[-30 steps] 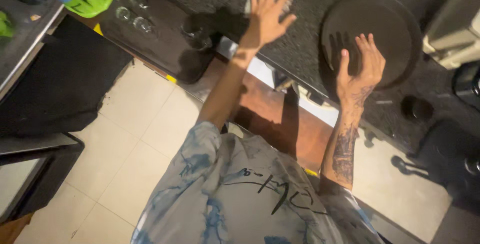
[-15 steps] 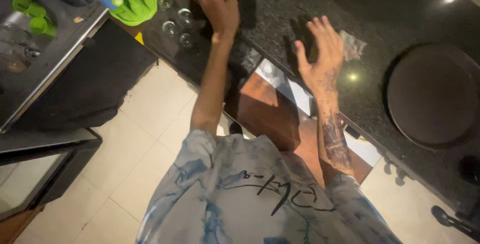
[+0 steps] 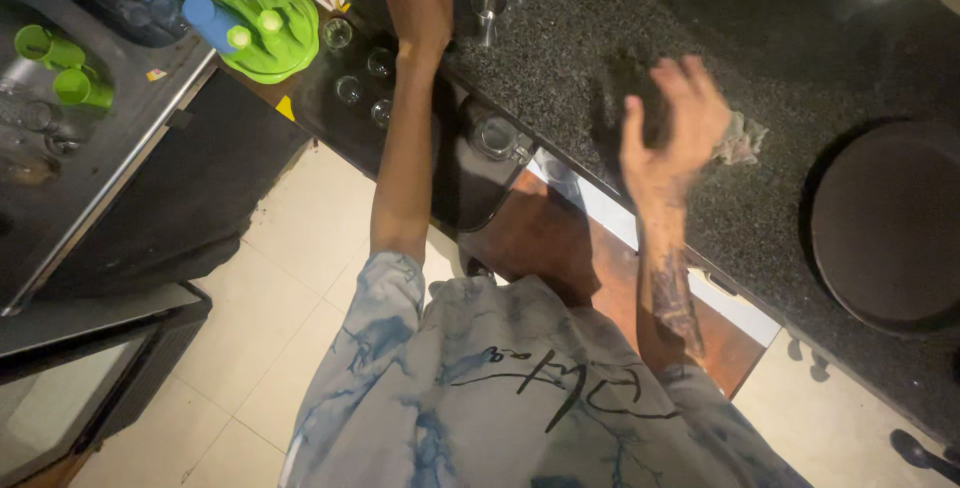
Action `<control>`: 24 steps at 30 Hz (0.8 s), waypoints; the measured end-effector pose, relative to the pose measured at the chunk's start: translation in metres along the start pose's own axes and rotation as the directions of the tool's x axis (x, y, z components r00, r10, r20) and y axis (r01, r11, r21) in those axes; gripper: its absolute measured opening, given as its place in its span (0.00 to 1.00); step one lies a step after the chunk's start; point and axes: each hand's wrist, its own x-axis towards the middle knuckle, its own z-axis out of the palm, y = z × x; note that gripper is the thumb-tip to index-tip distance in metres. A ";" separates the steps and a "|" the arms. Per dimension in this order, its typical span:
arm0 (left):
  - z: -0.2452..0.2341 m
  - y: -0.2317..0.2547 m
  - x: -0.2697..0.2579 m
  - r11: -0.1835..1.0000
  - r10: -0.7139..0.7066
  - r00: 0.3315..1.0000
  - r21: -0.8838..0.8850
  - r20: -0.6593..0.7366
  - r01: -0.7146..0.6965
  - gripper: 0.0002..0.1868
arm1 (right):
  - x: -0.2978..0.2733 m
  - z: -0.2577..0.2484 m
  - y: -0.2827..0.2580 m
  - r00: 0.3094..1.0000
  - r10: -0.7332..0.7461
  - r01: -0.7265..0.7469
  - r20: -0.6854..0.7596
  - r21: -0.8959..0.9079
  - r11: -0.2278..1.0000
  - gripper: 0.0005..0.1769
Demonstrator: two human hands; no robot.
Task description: The person wipes a metal bar tool and a metal jigger with a cloth on a countertop. They handle the items one at a time, rotating them to wipe different sides, and place them back on the counter after cleaning.
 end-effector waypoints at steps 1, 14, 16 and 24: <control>-0.006 0.003 0.003 0.992 0.003 0.996 -0.128 -0.090 -0.015 0.22 | -0.001 -0.007 0.005 0.999 0.046 -0.047 -0.020 -0.079 0.996 0.22; -0.184 0.208 -0.095 0.294 -0.372 0.897 -0.887 0.238 0.357 0.25 | -0.025 -0.061 0.041 0.905 0.368 -0.363 0.212 -0.063 0.930 0.27; -0.190 0.230 -0.105 0.080 -0.268 0.897 -0.920 0.351 0.383 0.25 | -0.024 -0.063 0.040 0.803 0.541 -0.580 0.248 0.121 0.806 0.25; -0.179 0.313 -0.157 -0.158 0.130 0.793 -0.777 0.595 0.609 0.30 | -0.061 -0.109 0.009 0.952 0.287 -0.294 0.105 0.569 0.768 0.32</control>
